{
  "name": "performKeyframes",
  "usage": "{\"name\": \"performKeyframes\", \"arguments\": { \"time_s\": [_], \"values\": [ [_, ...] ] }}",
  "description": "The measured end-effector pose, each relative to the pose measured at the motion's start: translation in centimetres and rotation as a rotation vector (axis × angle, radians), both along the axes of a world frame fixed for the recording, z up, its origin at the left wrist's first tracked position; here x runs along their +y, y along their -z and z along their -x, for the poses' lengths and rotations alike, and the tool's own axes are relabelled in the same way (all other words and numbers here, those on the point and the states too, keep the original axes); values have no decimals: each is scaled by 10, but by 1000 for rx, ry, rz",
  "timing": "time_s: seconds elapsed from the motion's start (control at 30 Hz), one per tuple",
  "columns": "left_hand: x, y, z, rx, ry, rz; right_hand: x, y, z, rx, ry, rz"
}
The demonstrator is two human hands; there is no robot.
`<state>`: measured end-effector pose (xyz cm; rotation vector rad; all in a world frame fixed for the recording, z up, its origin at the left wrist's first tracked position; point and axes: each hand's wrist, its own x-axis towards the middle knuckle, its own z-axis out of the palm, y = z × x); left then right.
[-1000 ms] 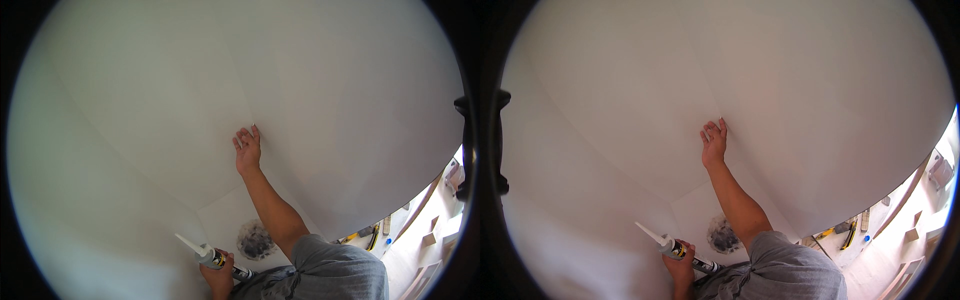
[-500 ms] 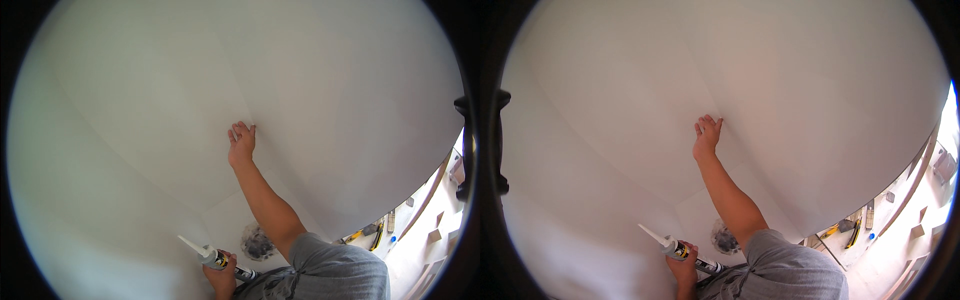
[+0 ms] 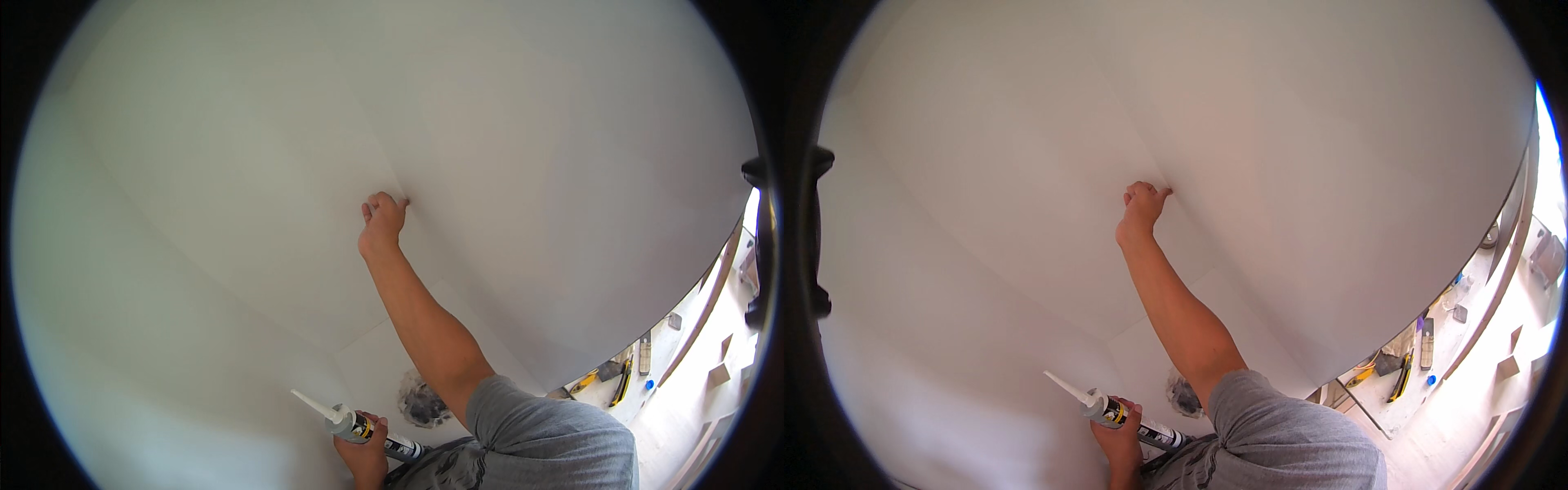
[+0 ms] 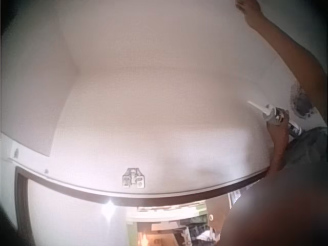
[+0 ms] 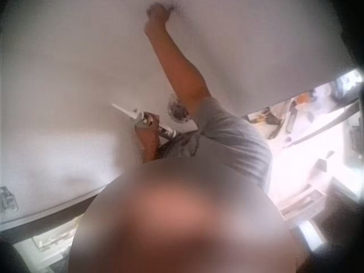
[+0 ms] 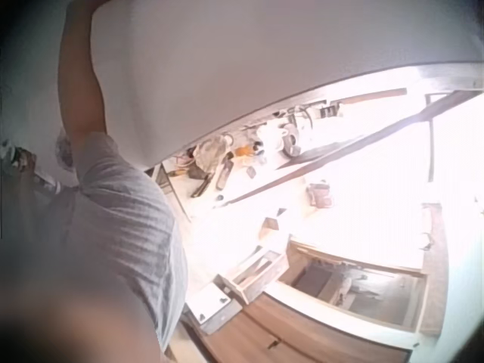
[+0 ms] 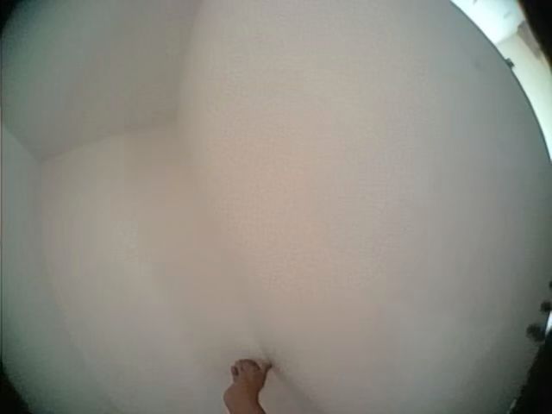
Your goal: The person applies white sealant from a caulking gun into the corner seams of a white cabinet interior. They repeatedly dispense small amounts of sealant and smooth each bead with a finger, working along the vertical and horizontal joints. The camera is head-mounted and shows the hands and tool throughout.
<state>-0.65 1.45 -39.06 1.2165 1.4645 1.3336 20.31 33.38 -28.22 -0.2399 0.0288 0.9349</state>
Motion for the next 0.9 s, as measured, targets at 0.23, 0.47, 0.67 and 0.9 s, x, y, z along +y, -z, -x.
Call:
{"name": "performKeyframes", "arguments": {
  "time_s": [0.23,0.47,0.67,0.9],
  "values": [
    [2,5,1,26,-36,-53,2,-18,-3,-18,-10,1],
    [1,1,0,-6,-10,-22,9,-40,-6,-93,-35,112],
    [1,0,-1,17,-19,-4,5,-68,-5,-101,-67,108],
    [1,3,2,21,-17,2,-9,-105,-6,-173,-129,77]
  ]
}}
